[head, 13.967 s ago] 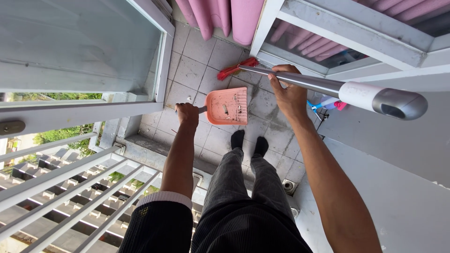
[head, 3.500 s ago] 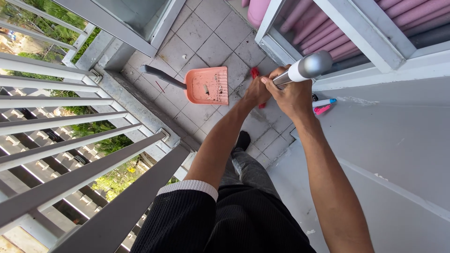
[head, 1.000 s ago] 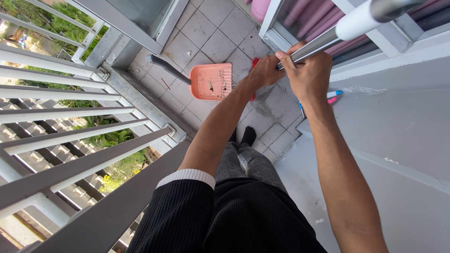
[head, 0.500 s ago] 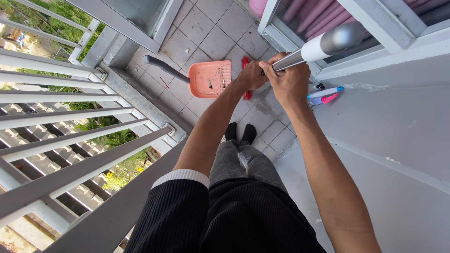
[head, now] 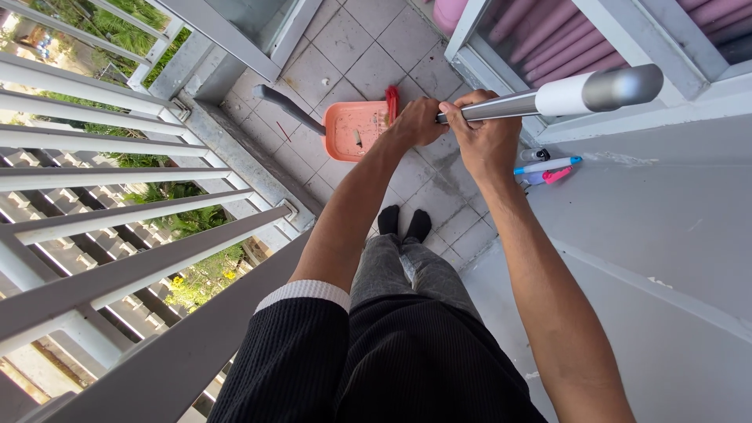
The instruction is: The recorder cleans the balcony floor using a spray bottle, a window squeegee, and a broom.
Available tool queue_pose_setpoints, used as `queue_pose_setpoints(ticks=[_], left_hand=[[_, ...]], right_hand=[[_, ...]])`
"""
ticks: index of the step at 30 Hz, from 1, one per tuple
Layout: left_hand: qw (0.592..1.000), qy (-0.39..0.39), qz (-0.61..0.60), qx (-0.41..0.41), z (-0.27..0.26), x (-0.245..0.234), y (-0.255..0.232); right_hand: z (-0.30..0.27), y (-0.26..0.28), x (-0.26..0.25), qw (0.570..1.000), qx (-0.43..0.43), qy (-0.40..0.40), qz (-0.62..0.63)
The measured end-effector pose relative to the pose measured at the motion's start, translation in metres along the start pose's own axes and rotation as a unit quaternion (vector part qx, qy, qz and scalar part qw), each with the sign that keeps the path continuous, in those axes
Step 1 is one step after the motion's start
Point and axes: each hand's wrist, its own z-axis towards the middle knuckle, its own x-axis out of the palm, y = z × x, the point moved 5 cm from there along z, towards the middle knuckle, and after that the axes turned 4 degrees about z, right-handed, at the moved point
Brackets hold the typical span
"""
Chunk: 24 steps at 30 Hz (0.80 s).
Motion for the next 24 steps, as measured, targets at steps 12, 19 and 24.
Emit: queue_pose_setpoints(ticks=[12, 19, 24], left_hand=[[0.999, -0.013, 0.028, -0.008, -0.013, -0.023, -0.008], [0.998, -0.051, 0.027, 0.038, -0.004, -0.02, -0.027], [1.0, 0.004, -0.01, 0.004, 0.004, -0.017, -0.043]], right_hand=[[0.0, 0.006, -0.002, 1.0, -0.015, -0.001, 0.014], [0.003, 0.011, -0.019, 0.999, -0.026, -0.014, -0.02], [0.008, 0.016, -0.028, 0.996, -0.054, -0.013, -0.066]])
